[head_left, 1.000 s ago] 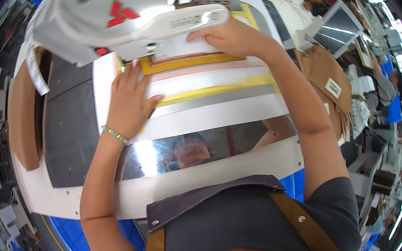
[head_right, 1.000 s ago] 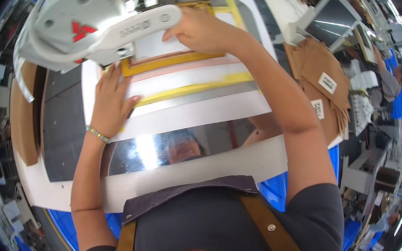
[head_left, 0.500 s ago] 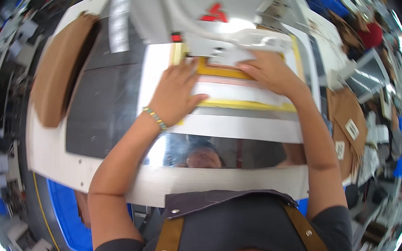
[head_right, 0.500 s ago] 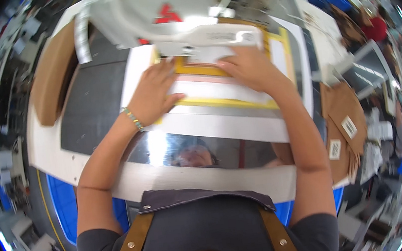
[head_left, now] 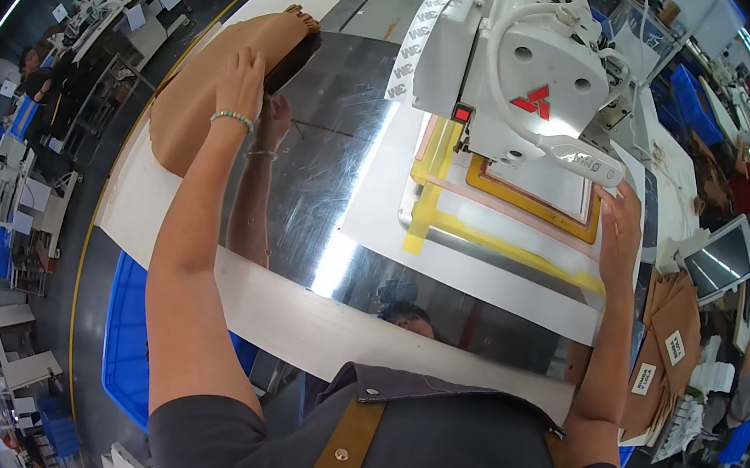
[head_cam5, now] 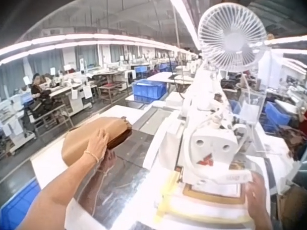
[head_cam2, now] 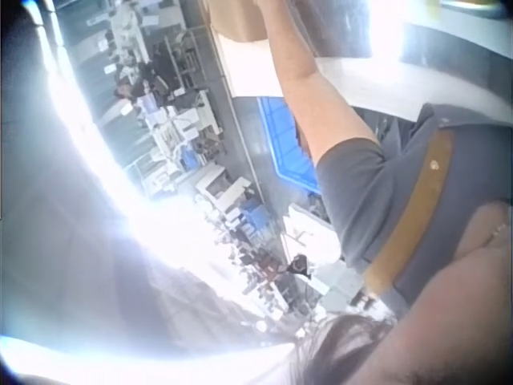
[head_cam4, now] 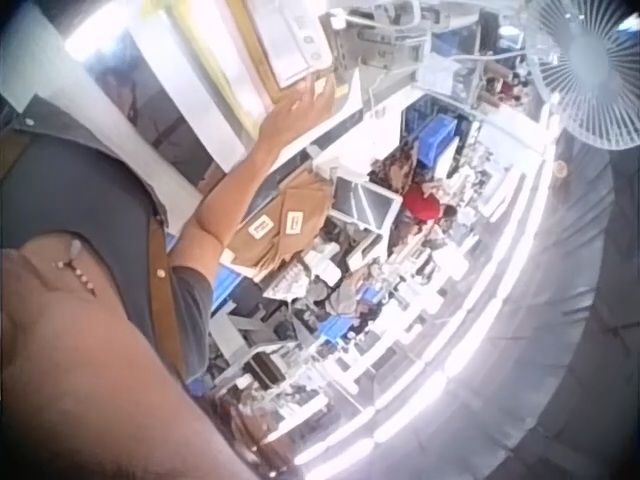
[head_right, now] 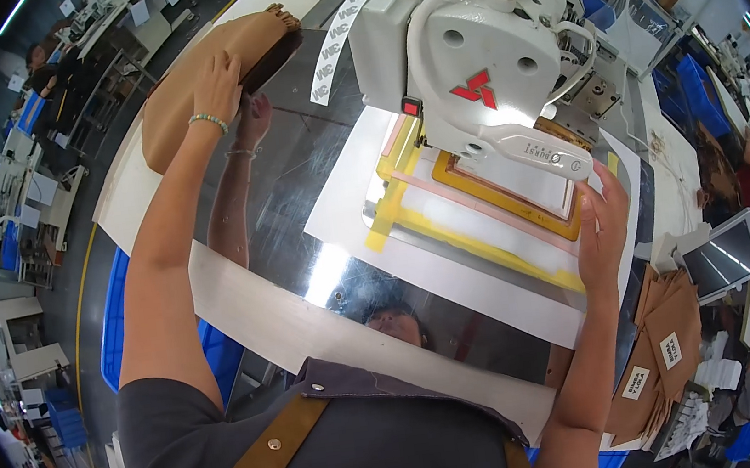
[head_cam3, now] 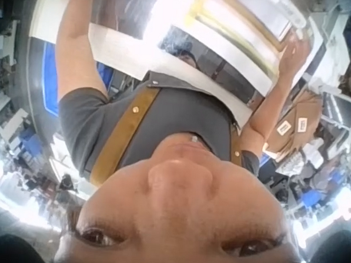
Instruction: Operating an industrial sewing machine to attach components and labels to leather products.
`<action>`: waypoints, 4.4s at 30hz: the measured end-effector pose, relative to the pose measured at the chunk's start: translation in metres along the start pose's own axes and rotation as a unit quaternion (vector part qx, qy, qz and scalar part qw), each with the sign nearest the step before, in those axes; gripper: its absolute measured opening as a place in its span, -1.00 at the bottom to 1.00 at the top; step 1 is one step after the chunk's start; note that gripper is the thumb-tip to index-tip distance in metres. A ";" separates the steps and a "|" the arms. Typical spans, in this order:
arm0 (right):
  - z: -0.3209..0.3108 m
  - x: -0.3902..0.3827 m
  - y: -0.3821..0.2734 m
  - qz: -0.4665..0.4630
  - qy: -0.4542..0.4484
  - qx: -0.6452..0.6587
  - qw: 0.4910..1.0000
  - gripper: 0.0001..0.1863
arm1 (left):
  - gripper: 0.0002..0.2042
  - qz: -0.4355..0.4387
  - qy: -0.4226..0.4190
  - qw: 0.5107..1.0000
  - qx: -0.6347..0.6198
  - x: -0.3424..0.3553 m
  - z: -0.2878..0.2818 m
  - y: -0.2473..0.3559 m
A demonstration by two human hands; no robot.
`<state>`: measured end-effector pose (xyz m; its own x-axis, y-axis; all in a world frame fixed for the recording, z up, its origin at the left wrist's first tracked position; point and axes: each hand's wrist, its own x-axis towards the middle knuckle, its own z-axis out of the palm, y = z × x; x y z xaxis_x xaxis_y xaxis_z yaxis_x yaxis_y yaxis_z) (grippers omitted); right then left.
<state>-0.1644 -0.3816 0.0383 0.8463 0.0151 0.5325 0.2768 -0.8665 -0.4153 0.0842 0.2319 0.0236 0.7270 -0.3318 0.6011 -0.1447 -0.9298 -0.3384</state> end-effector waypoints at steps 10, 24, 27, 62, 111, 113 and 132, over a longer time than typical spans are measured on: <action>0.001 0.000 -0.001 -0.006 0.017 0.003 1.000 -0.52 | -0.69 -0.270 -0.022 0.931 -0.244 0.006 -0.035 -0.026; 0.069 0.016 -0.147 -0.319 -0.122 -0.008 0.940 -0.69 | -0.73 0.241 -0.057 0.898 -0.363 -0.114 -0.149 0.128; 0.096 0.018 -0.158 -0.374 -0.115 -0.078 0.917 -0.71 | -0.71 0.235 -0.048 0.915 -0.326 -0.121 -0.156 0.125; -0.040 -0.044 0.010 -0.255 -0.112 -0.317 0.907 -0.89 | -0.63 0.424 0.050 0.847 -0.316 -0.012 -0.101 0.219; -0.044 -0.103 0.000 0.062 -0.142 -0.195 0.969 -0.46 | -0.39 0.203 -0.129 0.902 -0.358 -0.067 -0.125 0.208; -0.043 -0.103 0.001 0.067 -0.145 -0.200 0.967 -0.47 | -0.41 0.211 -0.182 0.894 -0.352 -0.067 -0.124 0.207; -0.065 -0.104 0.007 0.010 -0.024 -0.225 0.974 -0.52 | -0.43 0.233 -0.172 0.877 -0.385 -0.063 -0.113 0.201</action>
<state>-0.2805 -0.4214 0.0279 0.8729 0.0100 0.4878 0.0421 -0.9976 -0.0549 -0.0666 0.0477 -0.0003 0.6095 -0.7591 0.2288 -0.7928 -0.5826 0.1788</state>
